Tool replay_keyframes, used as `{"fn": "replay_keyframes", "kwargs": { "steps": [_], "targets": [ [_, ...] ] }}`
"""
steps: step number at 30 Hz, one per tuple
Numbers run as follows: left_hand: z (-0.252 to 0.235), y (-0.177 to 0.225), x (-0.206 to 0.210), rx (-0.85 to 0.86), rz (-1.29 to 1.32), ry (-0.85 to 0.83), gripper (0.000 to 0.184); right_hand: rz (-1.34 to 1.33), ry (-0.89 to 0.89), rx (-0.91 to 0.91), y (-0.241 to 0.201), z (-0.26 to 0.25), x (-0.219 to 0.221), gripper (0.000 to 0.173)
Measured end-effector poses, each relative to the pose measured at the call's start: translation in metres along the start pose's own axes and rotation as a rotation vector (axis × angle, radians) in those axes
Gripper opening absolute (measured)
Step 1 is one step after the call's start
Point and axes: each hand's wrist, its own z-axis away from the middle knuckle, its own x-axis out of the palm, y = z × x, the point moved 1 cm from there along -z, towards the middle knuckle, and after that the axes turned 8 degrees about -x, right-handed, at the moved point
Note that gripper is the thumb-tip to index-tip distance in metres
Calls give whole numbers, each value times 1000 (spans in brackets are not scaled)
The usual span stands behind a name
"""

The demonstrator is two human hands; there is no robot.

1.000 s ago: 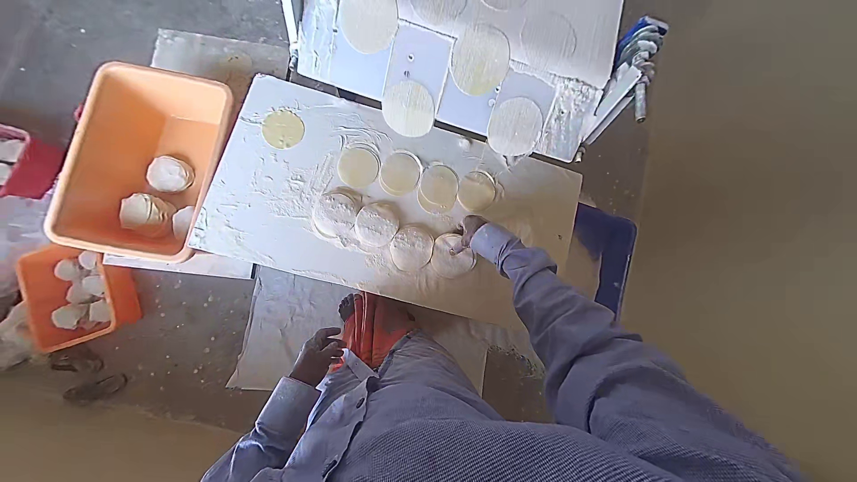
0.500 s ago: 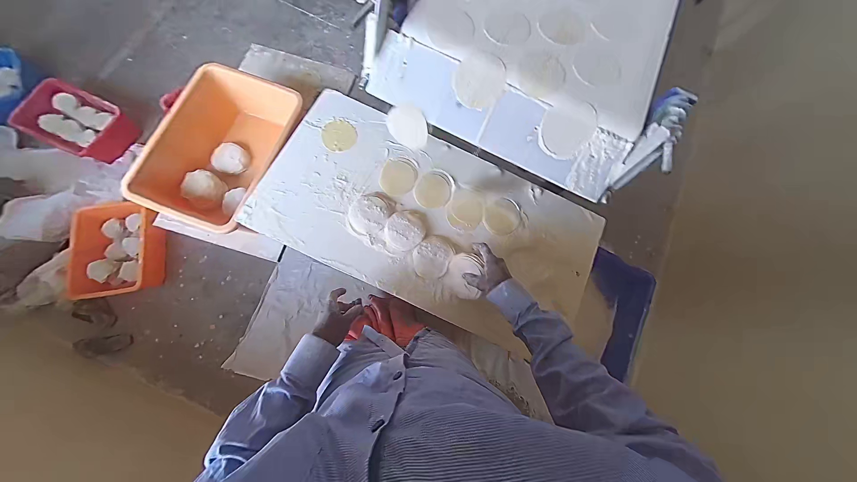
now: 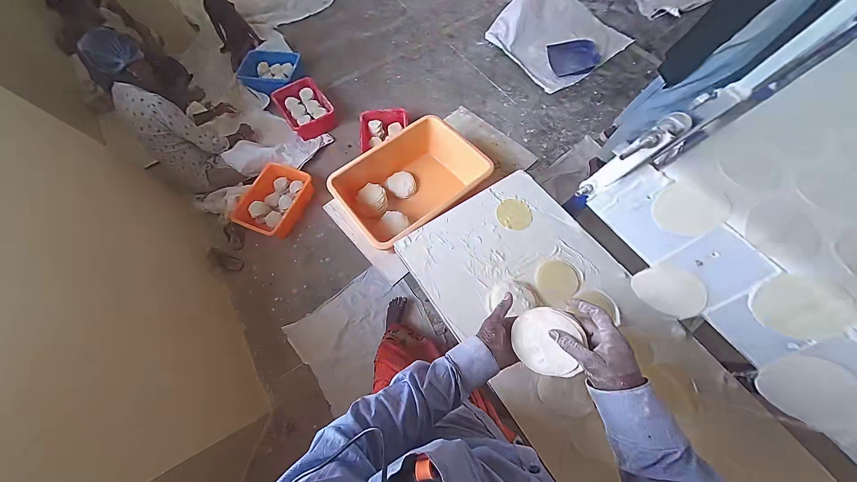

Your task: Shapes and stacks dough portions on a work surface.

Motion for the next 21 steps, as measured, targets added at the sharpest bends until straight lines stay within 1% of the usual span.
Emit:
{"fn": "replay_keyframes", "kwargs": {
  "steps": [2, 3, 4, 6, 7, 9, 11, 14, 16, 18, 19, 21],
  "targets": [
    [4, 46, -11, 88, -122, 87, 44, -116, -15, 14, -3, -46, 27, 65],
    [7, 74, -18, 148, -213, 162, 31, -184, -24, 22, -5, -72, 45, 63],
    [12, 105, -25, 199, -298, 238, 29, -252, -36, 35, -7, -99, 66, 60],
    [17, 174, -43, 271, -466, 372, 40, -363, -49, 73, -13, -160, 112, 59],
    [17, 211, -55, 307, -541, 429, 42, -398, -54, 92, -16, -192, 137, 61],
    [11, 285, -85, 392, -664, 526, 40, -447, -57, 145, -17, -257, 189, 64],
    [-6, 356, -123, 474, -746, 596, 37, -469, -57, 242, -11, -320, 239, 66],
    [-37, 447, -179, 517, -833, 672, 38, -520, -21, 391, 7, -399, 308, 71],
    [-57, 491, -207, 528, -900, 690, 42, -548, 26, 432, 26, -438, 345, 74],
    [-75, 522, -231, 583, -999, 674, 44, -543, 66, 408, 47, -467, 375, 77],
    [-85, 534, -243, 611, -1054, 665, 45, -530, 79, 382, 58, -478, 388, 79],
    [-103, 548, -262, 591, -1149, 698, 45, -470, 91, 334, 78, -492, 406, 85]
  ]
}}
